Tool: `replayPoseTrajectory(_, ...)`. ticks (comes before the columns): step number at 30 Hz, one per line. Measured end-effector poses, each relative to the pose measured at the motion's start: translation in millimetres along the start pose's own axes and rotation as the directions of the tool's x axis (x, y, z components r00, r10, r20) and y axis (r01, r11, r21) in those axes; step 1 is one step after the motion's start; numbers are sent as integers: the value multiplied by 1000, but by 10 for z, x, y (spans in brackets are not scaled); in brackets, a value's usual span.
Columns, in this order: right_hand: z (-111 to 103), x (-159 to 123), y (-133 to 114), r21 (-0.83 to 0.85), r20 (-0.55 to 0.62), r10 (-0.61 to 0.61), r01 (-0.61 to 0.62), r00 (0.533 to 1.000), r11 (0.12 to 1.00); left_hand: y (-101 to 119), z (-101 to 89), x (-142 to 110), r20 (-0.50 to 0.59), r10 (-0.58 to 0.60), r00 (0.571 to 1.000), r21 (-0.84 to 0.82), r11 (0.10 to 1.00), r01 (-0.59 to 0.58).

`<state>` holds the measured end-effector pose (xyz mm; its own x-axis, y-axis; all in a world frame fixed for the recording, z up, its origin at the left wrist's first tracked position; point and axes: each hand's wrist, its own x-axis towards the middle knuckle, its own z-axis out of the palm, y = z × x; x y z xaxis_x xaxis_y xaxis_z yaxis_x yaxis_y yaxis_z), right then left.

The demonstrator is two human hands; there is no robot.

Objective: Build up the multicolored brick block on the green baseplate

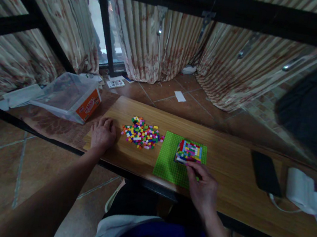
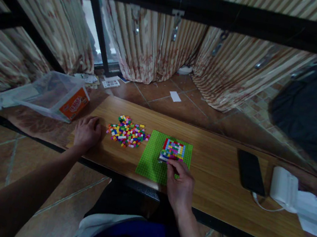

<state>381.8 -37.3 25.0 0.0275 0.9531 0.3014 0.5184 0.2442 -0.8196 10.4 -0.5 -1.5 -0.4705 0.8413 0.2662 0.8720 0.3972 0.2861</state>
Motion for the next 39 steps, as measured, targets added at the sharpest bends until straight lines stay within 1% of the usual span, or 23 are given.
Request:
replayPoseTrajectory(4,-105,89,92,-143,-30,-62,57,998,988,-4,-7,0,10,-3,1000,-7,1000,3)
replayPoseTrajectory(11,-80,100,132,-313,-41,-112,94,993,945,-1,-12,0,7,2,1000,10,1000,-2)
replayPoseTrajectory(14,-52,97,135,-355,-54,-113,86,992,931,-3,-7,-1,5,2,1000,16,1000,-2)
replayPoseTrajectory(17,-24,107,130,-379,-87,-92,52,992,924,-6,-6,0,4,2,1000,10,1000,-2)
replayPoseTrajectory(26,5,111,158,-265,-229,-30,-32,973,964,-6,-5,2,2,16,1000,26,1000,-16)
replayPoseTrajectory(35,-54,90,224,-124,-224,59,-89,973,988,1,-13,3,1,9,1000,29,1000,-9)
replayPoseTrajectory(37,-67,87,224,-104,-233,92,-119,968,987,4,-19,1,2,9,1000,27,1000,-9)
replayPoseTrajectory(39,-65,88,233,-55,-238,153,-171,959,984,4,-20,0,0,12,1000,24,1000,-12)
